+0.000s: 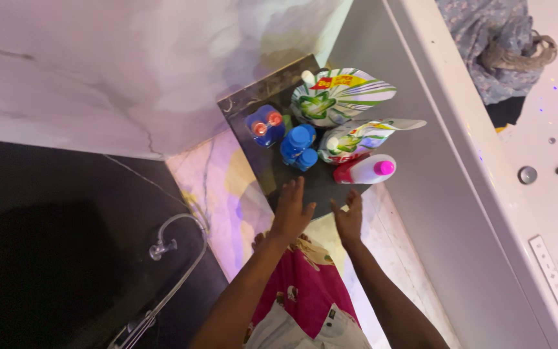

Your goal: The person wipes the exterior surfaces of two cleaning liquid bottles with a cloth, handling the blue bottle first and then the pink bottle before placing them on a ledge.

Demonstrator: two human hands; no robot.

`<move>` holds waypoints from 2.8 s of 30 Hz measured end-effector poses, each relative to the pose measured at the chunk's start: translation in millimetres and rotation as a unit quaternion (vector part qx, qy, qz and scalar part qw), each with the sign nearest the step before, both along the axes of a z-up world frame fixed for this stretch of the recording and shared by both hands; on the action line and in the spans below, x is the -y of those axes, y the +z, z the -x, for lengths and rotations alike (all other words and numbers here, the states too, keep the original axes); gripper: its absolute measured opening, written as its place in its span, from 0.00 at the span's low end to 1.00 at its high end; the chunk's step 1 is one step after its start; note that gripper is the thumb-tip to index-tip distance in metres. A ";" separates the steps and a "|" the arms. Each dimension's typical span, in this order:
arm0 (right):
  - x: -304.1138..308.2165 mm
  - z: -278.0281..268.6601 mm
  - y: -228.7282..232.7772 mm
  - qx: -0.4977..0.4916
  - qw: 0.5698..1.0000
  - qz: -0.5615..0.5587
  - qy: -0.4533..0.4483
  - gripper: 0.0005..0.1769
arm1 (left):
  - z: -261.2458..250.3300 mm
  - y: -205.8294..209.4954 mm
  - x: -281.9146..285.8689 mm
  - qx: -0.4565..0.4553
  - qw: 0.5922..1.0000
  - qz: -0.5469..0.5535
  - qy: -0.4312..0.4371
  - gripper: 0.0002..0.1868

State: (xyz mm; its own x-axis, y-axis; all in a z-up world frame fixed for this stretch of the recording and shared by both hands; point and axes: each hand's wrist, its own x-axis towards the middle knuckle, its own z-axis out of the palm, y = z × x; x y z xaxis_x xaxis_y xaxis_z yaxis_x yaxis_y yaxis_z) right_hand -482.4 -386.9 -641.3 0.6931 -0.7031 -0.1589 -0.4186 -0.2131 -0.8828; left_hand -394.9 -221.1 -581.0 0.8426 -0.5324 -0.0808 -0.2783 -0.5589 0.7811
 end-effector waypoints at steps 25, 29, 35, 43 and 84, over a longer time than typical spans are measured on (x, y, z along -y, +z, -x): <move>153.9 -25.7 -33.3 0.107 0.977 -0.159 0.095 0.53 | -15.9 -108.1 144.7 0.001 0.991 0.129 -0.030 0.49; 162.1 -30.5 -48.5 0.078 0.988 -0.075 0.113 0.46 | -18.8 -119.8 150.5 0.032 0.985 0.169 -0.011 0.44; 170.9 -31.1 -58.4 0.103 0.967 -0.181 0.144 0.51 | -22.7 -126.0 154.6 0.018 0.986 0.168 0.001 0.39; 172.0 -31.1 -57.7 0.096 0.969 -0.140 0.177 0.53 | -23.5 -144.2 155.5 -0.014 0.981 0.192 0.011 0.38; 95.3 15.6 102.9 0.117 0.972 0.033 0.201 0.50 | 1.9 86.5 61.8 -0.054 0.983 0.166 -0.059 0.32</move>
State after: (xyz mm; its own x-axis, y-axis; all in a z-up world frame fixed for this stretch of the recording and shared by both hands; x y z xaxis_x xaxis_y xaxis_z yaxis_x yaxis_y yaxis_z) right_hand -498.0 -482.3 -538.4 0.9256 -0.3712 0.0735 -0.0782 -0.3778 -0.9226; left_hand -396.8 -283.0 -494.6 0.7696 -0.6380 0.0280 -0.2303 -0.2364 0.9440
